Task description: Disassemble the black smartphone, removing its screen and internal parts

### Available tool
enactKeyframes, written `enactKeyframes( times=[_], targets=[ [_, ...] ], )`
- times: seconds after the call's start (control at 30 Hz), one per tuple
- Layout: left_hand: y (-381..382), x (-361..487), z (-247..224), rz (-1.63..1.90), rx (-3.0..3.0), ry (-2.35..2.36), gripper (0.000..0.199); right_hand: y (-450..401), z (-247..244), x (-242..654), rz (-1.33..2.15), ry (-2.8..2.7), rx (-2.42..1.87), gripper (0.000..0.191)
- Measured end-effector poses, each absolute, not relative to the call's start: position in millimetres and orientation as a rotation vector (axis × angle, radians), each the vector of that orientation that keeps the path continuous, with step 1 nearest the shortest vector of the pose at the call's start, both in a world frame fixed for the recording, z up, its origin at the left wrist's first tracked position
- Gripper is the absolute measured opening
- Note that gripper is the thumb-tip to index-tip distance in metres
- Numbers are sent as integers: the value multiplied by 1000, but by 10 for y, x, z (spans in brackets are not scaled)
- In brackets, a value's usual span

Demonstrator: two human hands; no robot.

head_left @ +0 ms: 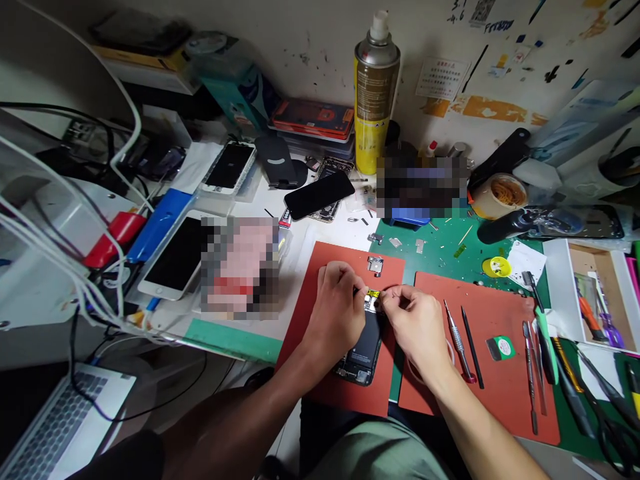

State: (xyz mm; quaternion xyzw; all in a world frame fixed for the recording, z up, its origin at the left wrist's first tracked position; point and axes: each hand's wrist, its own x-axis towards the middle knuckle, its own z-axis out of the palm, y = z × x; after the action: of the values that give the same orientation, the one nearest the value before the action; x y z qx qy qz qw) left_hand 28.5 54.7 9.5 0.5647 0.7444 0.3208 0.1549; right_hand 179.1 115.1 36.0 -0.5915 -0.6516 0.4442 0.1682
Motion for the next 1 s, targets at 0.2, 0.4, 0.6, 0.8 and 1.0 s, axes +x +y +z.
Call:
enactKeyframes(
  times=[0.2, 0.4, 0.6, 0.8, 1.0],
  targets=[
    [548, 294, 86, 933, 1612, 2140, 17, 1152, 356, 1793, 1269, -1844, -1681, 26],
    [549, 297, 94, 933, 1614, 2140, 18, 1142, 338, 1794, 1256, -1841, -1664, 25],
    [559, 300, 92, 936, 1624, 2129, 19, 1122, 356, 1783, 1231, -1831, -1674, 24],
    [554, 301, 95, 928, 1621, 2131, 19, 1102, 346, 1777, 1219, -1823, -1672, 25],
    [556, 301, 93, 935, 1634, 2136, 19, 1089, 322, 1787, 1201, -1834, -1666, 24]
  ],
)
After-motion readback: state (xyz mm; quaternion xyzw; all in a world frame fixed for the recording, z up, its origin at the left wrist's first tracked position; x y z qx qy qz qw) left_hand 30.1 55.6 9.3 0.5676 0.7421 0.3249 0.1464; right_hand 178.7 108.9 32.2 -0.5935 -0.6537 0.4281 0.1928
